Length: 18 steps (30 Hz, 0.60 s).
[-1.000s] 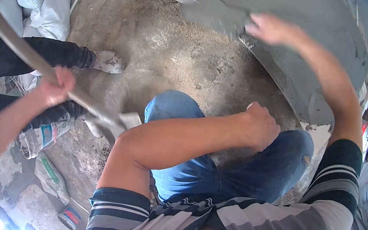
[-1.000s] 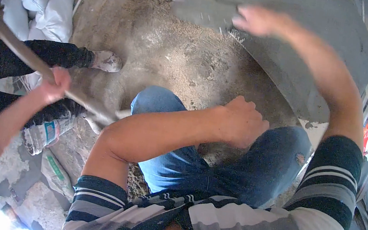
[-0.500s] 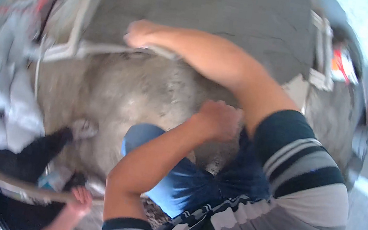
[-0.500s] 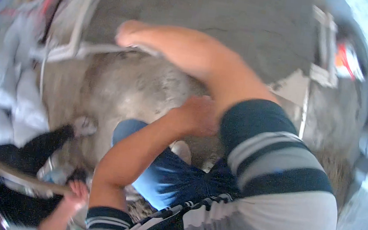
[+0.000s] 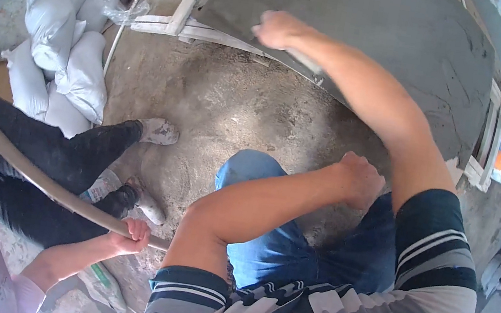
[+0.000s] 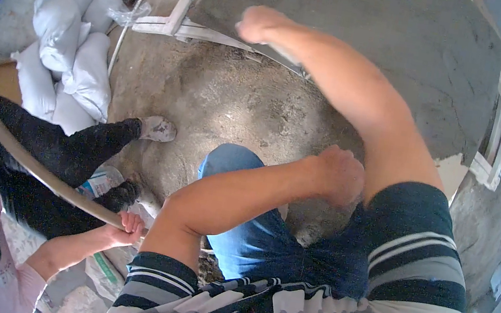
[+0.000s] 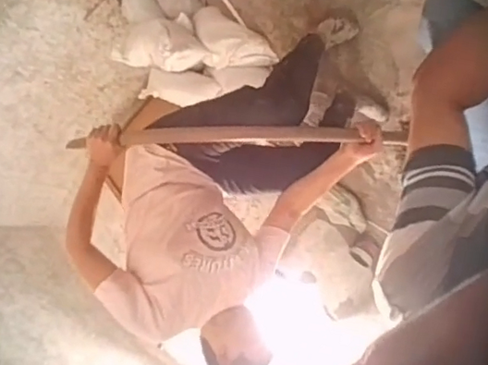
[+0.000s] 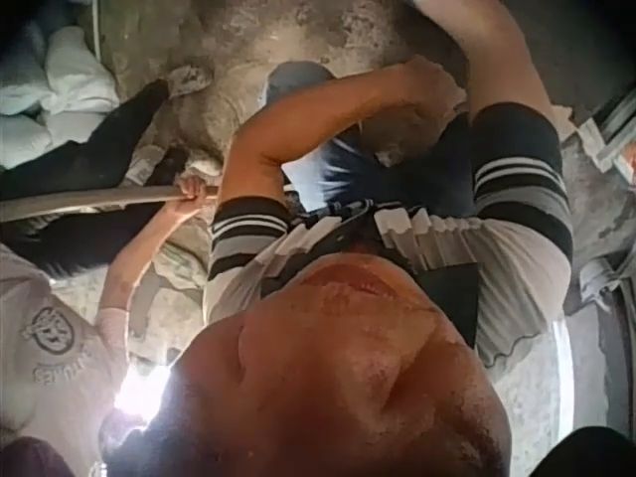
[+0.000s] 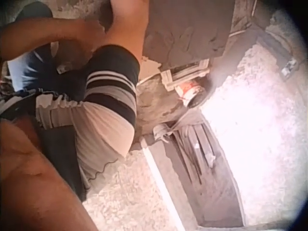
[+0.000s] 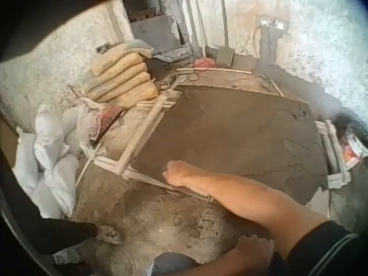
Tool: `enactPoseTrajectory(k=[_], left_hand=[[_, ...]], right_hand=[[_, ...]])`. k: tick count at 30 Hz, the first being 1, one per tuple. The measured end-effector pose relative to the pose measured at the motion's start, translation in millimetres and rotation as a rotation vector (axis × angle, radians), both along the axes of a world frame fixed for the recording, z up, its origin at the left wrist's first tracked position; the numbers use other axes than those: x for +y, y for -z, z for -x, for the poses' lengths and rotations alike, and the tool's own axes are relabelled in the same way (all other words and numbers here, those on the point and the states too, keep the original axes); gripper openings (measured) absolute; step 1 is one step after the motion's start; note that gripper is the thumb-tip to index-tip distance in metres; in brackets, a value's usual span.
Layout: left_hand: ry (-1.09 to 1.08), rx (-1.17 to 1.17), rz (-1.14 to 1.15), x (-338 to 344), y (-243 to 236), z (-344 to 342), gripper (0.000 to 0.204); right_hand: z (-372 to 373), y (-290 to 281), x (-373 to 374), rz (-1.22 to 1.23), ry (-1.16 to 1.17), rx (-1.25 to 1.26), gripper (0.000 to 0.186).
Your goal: Spreading mortar evenly over the back of a large tile using a trowel.
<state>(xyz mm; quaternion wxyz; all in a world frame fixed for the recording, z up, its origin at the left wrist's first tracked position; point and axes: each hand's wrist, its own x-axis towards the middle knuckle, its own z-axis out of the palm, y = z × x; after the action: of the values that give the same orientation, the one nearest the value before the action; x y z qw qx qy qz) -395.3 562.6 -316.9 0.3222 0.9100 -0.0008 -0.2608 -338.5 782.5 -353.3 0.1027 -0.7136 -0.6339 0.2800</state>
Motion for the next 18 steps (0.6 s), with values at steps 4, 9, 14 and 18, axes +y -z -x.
enactPoseTrajectory(k=[4, 9, 14, 18], left_hand=[[-0.206, -0.278, 0.161, -5, 34, 17, 0.034], [-0.116, -0.047, 0.038, 9, -13, 0, 0.042], [0.026, 0.020, -0.078, 5, -18, -8, 0.034], [0.028, -0.029, -0.039, -2, -9, -20, 0.033]], right_hand=[[20, 0, 5, -0.014, -0.066, -0.040, 0.025], [-84, 8, -25, -0.022, 0.278, -0.154, 0.026], [-199, 5, -106, 0.014, 0.583, -0.214, 0.028], [-291, 26, -235, 0.217, 0.802, -0.349, 0.031]])
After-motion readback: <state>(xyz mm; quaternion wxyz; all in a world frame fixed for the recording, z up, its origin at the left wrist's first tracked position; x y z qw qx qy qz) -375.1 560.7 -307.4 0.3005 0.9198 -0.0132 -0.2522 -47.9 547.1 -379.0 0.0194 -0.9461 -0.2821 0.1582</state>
